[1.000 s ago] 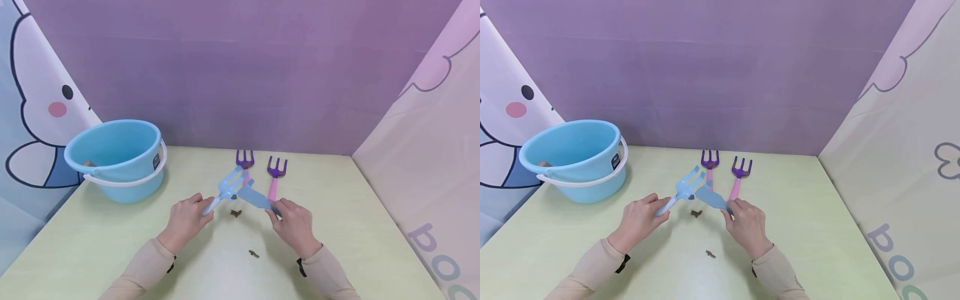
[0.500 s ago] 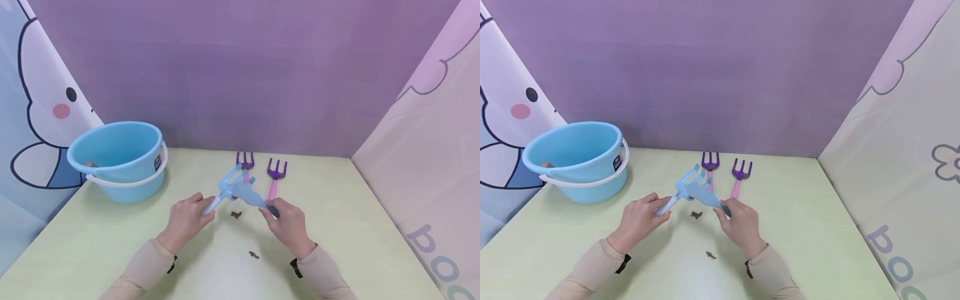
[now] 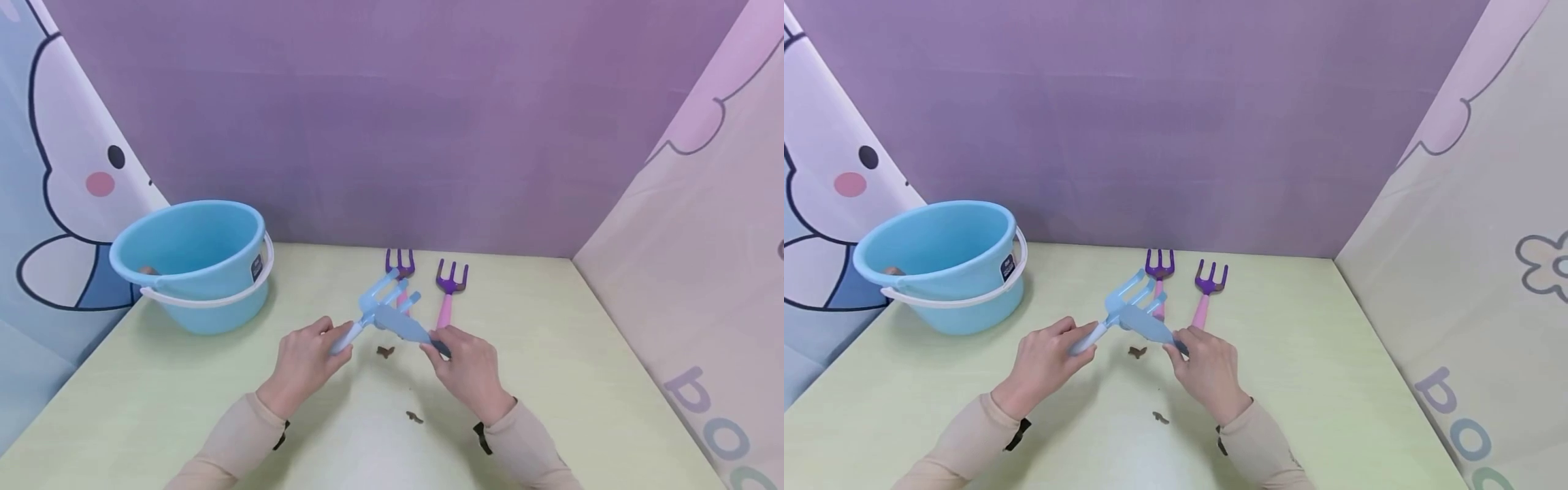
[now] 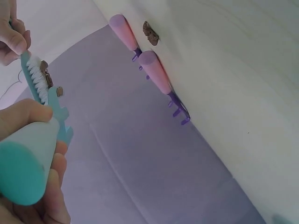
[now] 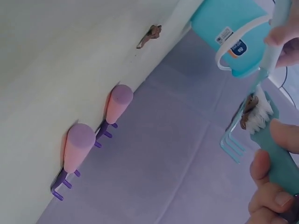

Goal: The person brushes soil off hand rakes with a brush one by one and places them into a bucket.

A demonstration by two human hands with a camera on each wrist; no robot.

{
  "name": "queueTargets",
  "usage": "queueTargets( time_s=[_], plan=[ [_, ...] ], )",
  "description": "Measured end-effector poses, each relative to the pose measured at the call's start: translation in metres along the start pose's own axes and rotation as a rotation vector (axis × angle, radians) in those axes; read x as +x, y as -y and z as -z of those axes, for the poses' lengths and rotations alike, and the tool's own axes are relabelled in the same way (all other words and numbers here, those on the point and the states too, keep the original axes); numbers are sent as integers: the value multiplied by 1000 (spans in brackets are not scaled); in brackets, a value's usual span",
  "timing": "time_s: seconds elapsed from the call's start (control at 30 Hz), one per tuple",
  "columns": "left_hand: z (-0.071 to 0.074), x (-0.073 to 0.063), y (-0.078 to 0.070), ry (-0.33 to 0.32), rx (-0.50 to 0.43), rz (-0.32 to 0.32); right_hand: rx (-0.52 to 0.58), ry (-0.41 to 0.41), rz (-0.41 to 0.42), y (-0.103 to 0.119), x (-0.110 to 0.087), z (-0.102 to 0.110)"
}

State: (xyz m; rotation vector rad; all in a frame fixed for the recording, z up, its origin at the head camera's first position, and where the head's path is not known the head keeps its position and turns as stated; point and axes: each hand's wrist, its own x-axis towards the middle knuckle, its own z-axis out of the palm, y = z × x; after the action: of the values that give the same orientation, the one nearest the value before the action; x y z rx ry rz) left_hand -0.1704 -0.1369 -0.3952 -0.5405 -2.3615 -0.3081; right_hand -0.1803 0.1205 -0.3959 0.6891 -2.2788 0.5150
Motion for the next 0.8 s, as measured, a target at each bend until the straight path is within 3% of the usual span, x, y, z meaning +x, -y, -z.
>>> queueTargets(
  time_s=[0.17,0.43,0.8],
  plan=[
    [0,1,1,6,-7,-9,-26,9,-13,-1,0,3],
    [0,-2,3,14,0,3,-130,-59,71,-10,-4,4],
    [2,-1,4,34,-9,26,-85,-76,33,-14,-5,2]
  ],
)
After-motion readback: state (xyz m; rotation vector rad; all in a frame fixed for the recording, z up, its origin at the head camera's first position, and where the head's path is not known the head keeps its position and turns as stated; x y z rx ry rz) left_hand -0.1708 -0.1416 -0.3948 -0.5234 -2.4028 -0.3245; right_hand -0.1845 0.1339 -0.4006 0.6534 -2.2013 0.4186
